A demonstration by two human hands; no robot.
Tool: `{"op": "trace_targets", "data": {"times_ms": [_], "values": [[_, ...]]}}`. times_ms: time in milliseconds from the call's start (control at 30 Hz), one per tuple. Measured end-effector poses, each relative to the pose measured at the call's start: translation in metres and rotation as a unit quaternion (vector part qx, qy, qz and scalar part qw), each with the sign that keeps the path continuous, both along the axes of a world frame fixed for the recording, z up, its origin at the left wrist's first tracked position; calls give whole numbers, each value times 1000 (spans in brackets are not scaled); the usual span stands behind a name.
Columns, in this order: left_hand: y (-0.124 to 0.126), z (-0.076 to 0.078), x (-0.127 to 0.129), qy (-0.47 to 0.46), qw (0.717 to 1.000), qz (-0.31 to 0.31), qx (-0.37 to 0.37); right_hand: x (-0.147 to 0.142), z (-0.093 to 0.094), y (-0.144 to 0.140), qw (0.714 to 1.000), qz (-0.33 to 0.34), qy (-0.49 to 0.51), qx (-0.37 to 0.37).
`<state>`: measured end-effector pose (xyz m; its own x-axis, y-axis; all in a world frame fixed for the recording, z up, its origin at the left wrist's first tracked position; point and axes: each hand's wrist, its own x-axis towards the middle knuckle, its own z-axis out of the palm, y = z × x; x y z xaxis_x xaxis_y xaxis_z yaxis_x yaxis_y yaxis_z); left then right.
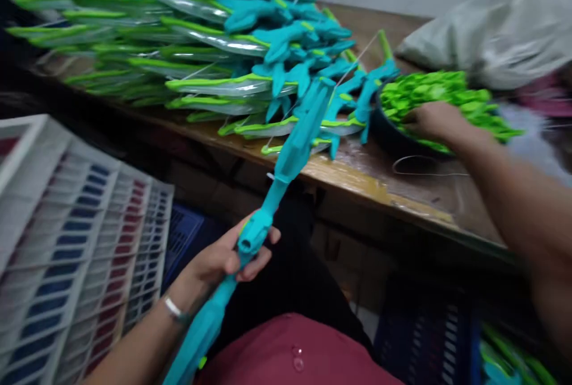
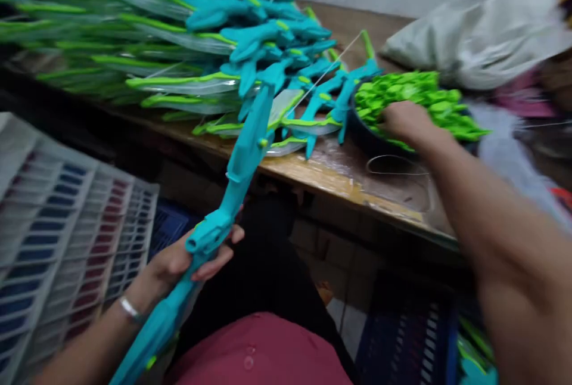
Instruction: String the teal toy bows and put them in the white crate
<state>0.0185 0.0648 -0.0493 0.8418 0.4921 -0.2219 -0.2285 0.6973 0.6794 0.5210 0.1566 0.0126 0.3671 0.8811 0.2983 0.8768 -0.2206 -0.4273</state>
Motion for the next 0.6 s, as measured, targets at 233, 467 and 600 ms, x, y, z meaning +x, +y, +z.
{"op": "trace_targets", "data": {"times_ms": [233,467,600], "values": [[-12,-6,-19,5,1000,-22,-10,-18,10,-32,997,-20,-40,70],[-20,-3,-35,95,986,-70,119,-190,2,-144,941,92,309,101],[-25,-15,-41,208,960,-97,163,-277,-44,-200,860,172,479,39]]}}
